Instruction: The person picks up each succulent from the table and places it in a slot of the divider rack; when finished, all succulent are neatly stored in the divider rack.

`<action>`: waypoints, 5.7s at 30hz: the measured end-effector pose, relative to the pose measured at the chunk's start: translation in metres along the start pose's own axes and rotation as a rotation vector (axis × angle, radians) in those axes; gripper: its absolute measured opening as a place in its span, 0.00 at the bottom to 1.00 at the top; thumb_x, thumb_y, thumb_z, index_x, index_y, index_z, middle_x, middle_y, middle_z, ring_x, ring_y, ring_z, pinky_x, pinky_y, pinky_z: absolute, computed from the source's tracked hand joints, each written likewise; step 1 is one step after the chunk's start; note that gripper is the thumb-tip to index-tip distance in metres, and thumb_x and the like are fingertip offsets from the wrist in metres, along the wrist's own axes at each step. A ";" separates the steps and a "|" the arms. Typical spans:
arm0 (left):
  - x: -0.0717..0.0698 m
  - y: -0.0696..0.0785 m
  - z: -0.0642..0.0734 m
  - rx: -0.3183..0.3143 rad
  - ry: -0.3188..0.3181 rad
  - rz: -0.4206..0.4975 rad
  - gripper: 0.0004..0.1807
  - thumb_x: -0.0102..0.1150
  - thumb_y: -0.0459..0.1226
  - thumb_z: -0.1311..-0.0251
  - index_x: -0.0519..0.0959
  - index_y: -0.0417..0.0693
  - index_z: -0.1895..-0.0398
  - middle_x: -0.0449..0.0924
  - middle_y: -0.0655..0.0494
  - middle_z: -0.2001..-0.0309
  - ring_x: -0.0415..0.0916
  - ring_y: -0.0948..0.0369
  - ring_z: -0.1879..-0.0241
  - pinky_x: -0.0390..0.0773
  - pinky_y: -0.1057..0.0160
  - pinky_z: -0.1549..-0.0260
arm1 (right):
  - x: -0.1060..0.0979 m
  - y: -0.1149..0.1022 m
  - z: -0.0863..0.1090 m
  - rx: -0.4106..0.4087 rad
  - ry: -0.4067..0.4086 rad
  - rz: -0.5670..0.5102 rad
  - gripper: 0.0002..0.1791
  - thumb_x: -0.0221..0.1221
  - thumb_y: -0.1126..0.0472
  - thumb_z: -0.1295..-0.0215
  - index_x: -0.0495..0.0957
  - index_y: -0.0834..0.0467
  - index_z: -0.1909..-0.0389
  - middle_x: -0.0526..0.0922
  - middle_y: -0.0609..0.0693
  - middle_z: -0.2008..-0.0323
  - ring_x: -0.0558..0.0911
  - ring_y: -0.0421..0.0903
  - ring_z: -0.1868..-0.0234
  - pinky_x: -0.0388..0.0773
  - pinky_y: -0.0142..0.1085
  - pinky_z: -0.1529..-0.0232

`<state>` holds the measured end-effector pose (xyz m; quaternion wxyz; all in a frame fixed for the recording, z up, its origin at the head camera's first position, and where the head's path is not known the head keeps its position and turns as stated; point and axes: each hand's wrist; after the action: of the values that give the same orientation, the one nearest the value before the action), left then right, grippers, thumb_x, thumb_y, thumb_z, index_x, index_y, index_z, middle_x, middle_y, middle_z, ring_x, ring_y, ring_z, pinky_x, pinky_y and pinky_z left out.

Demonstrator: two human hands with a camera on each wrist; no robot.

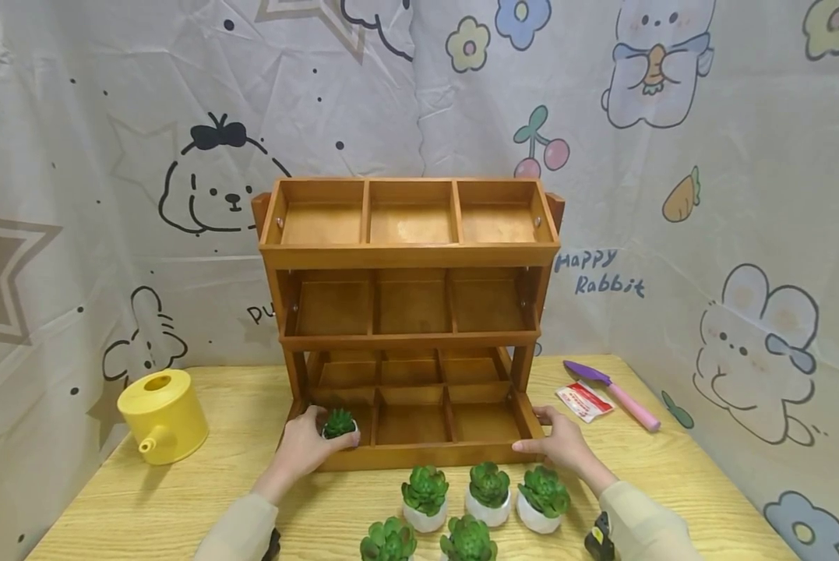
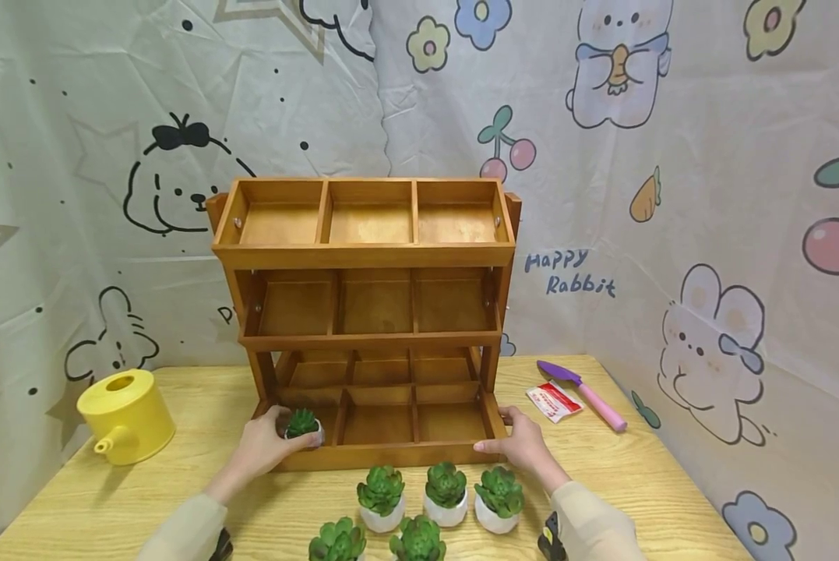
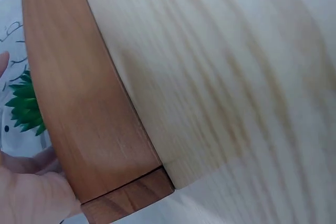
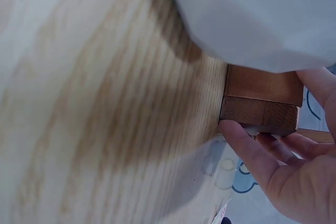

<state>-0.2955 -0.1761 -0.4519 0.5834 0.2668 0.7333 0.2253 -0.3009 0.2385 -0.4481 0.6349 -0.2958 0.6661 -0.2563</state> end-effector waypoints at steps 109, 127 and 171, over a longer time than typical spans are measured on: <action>-0.027 0.033 0.057 0.713 -0.455 0.409 0.29 0.75 0.36 0.58 0.73 0.53 0.50 0.73 0.54 0.55 0.73 0.67 0.56 0.82 0.68 0.67 | 0.004 0.003 0.000 0.015 0.013 -0.104 0.50 0.76 0.54 0.59 0.64 0.71 0.37 0.70 0.76 0.43 0.75 0.69 0.48 0.82 0.39 0.72; -0.008 0.036 0.037 0.581 -0.187 0.353 0.33 0.75 0.29 0.63 0.73 0.51 0.50 0.71 0.54 0.55 0.73 0.66 0.57 0.81 0.68 0.62 | 0.004 0.004 0.000 0.030 0.001 -0.107 0.50 0.76 0.54 0.58 0.63 0.70 0.36 0.69 0.76 0.43 0.79 0.65 0.53 0.81 0.40 0.74; 0.066 0.075 -0.013 0.351 0.047 0.203 0.36 0.79 0.37 0.66 0.74 0.40 0.49 0.74 0.48 0.55 0.75 0.52 0.56 0.79 0.52 0.57 | 0.001 -0.001 0.002 0.039 -0.012 -0.093 0.50 0.76 0.52 0.58 0.63 0.71 0.36 0.69 0.76 0.43 0.74 0.70 0.46 0.82 0.41 0.72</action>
<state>-0.3100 -0.0763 -0.4495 0.4848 0.4318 0.7441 0.1578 -0.2990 0.2369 -0.4482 0.6319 -0.3156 0.6426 -0.2968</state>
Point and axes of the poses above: each hand's wrist, its own z-axis away from the middle knuckle, its own x-axis out of the palm, y = z × x
